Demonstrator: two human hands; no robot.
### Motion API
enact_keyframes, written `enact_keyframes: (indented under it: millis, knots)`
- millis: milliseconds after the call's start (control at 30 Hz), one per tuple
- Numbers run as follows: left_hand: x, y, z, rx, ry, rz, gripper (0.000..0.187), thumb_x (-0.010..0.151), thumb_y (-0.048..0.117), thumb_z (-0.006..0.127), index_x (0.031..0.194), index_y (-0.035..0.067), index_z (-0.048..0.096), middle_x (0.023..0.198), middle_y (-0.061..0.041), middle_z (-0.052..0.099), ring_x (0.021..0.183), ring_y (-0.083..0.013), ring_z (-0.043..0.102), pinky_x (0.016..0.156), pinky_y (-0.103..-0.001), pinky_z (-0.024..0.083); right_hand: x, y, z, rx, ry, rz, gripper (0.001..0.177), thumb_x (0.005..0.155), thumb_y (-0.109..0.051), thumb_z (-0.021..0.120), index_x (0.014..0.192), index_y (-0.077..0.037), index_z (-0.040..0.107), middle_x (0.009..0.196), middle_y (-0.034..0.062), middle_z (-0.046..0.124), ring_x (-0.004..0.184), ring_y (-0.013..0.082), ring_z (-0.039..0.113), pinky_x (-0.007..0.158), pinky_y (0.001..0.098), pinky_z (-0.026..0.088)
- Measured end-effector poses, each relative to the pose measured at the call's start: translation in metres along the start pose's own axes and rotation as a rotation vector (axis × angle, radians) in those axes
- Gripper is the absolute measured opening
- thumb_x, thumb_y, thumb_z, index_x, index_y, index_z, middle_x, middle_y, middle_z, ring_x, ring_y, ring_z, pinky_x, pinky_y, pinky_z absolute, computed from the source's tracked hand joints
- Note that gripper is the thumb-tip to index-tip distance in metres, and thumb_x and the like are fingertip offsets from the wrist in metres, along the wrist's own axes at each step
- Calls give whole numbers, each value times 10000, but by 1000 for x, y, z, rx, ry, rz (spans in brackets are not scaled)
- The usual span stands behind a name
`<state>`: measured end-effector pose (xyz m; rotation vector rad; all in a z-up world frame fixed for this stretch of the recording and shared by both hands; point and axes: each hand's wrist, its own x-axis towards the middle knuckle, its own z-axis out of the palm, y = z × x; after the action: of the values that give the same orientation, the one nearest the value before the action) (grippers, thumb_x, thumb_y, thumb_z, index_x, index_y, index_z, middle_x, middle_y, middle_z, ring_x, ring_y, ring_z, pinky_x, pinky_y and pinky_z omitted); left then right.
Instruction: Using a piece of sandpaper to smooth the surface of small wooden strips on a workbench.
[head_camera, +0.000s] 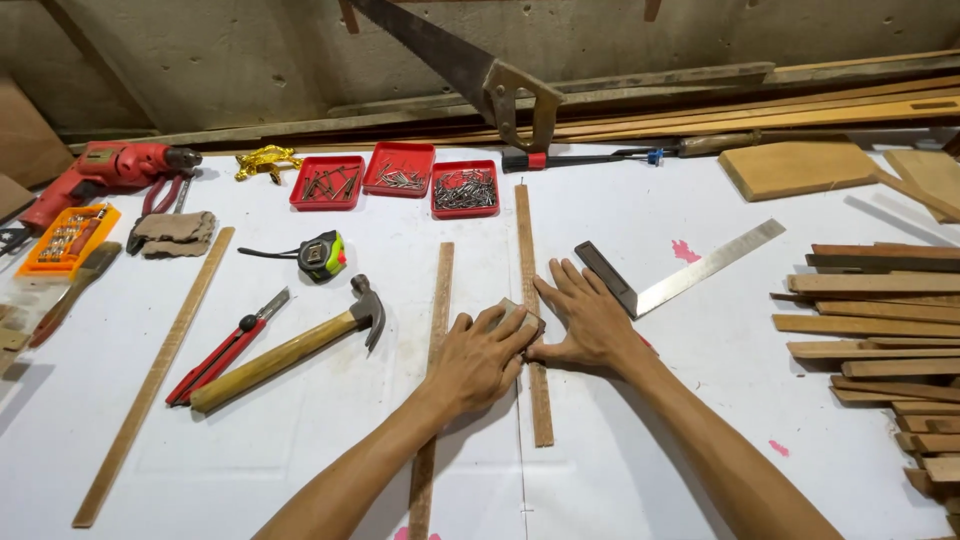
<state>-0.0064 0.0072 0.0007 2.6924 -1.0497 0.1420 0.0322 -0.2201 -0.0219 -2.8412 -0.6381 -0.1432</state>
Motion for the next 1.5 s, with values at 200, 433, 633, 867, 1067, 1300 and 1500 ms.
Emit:
enact_keyframes:
  millis: [200,433,633,867,1067,1300,1500]
  knots:
    - [6,1,0,60,-57,-26,524,939,312,511,1445,175,507,1530,-84,488,1362,-265,448,936,-479,425,-1,0,1,-4,16,-1,1268,604,-905,654,1532,-85,382,1607,221,304,1505,335,241,1231,464,184]
    - [51,-23,13,45,34,-47,525,931,279,510,1443,165,525,1545,-75,483,1382,-275,438,957,-494,419,0,-2,-6,12,32,-2,1335,594,-889,682,1517,16,348,1578,236,342,1497,334,258,1227,461,190]
    - [55,-27,18,-25,99,-64,536,919,269,520,1440,145,538,1556,-75,477,1392,-274,423,974,-472,395,-1,-2,-6,52,49,-14,1298,622,-836,724,1513,35,359,1584,244,351,1509,343,271,1235,476,207]
    - [36,-15,21,-63,177,-65,548,869,272,586,1389,105,558,1536,-150,468,1418,-270,398,996,-460,393,-16,-12,-3,-94,39,-11,1084,762,-780,631,1523,-48,382,1554,227,391,1452,362,338,1199,497,251]
    - [15,16,15,-74,240,12,401,820,272,663,1169,90,585,1490,-183,493,1412,-281,409,1015,-457,398,-49,-4,-8,-50,163,-70,850,894,-649,598,1496,-73,428,1512,216,468,1389,363,451,1163,498,341]
    - [13,62,32,-108,287,145,379,838,332,725,1046,57,568,1459,-219,507,1390,-342,436,1090,-486,402,-111,7,-33,18,166,-106,533,869,-305,748,1375,-203,619,1439,117,571,1115,337,657,980,446,544]
    - [3,107,32,-165,165,231,328,881,335,694,999,63,552,1468,-206,517,1410,-339,448,1116,-475,418,-167,5,-51,1,144,-44,249,846,-185,765,1085,-117,743,1321,41,670,927,250,712,877,397,578]
